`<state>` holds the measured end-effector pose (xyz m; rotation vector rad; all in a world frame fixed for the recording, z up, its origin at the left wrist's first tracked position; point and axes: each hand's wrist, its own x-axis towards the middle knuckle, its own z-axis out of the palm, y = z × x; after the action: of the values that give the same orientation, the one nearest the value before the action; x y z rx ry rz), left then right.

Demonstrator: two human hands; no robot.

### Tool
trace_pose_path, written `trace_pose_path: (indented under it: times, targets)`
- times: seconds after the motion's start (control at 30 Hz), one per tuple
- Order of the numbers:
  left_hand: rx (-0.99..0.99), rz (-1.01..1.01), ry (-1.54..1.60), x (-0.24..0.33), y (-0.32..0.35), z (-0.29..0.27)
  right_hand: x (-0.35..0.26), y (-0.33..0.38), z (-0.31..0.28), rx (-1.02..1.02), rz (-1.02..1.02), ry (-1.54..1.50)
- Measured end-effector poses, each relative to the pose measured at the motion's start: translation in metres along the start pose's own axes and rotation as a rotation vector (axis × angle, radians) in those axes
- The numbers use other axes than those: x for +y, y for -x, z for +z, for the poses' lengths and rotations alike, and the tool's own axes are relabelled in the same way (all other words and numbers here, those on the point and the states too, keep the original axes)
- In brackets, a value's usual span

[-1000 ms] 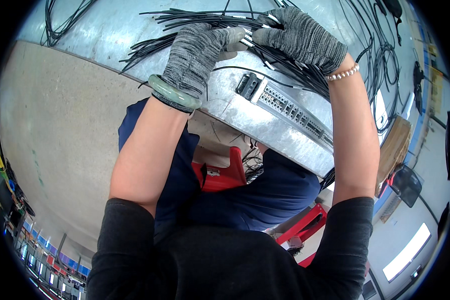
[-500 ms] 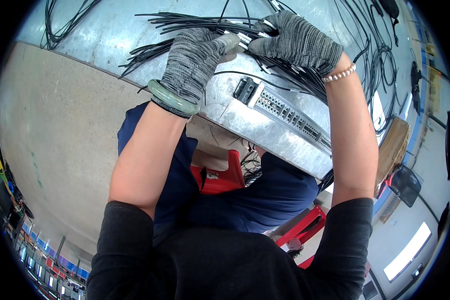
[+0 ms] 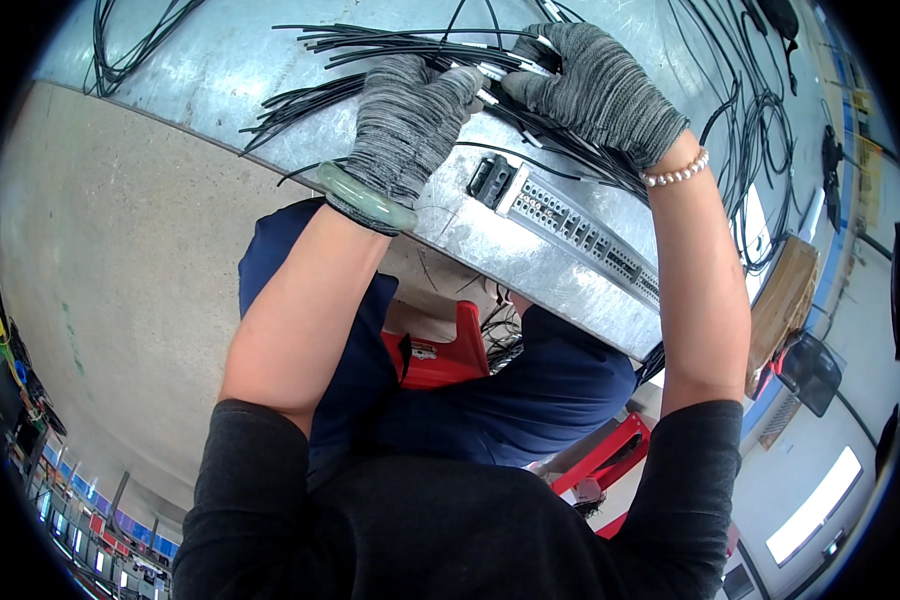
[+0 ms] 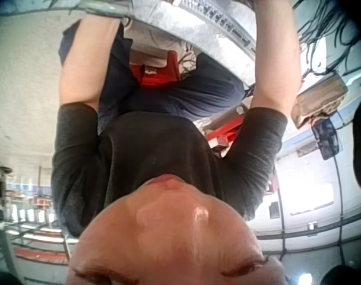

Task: The person organizes a bundle of black wires on a metal workbench. They gather the wires, align them, and use a red-handled wire stripper to trim or adjust the ends. The person then arranges the wires into a terminal block, ensuring they are neatly aligned and secured.

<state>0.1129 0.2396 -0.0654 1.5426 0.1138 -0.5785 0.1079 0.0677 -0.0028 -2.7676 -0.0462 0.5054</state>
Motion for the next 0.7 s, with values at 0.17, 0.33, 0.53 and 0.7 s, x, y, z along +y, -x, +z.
trace_pose_path:
  times: [0.17,0.33,0.53,0.7]
  targets:
    - [-0.026,0.037,0.031,0.001,0.002,0.0,0.004,0.003,0.004,0.064,-0.025,-0.013]
    - [0.012,0.072,-0.222,-0.006,-0.006,0.0,-0.003,0.003,-0.006,-0.047,0.062,-0.1]
    - [-0.021,0.037,-0.077,-0.005,-0.004,0.003,0.004,0.002,-0.007,-0.094,0.053,-0.279]
    - [-0.041,0.037,0.085,0.002,0.001,0.004,0.008,0.008,-0.01,-0.116,0.035,-0.531]
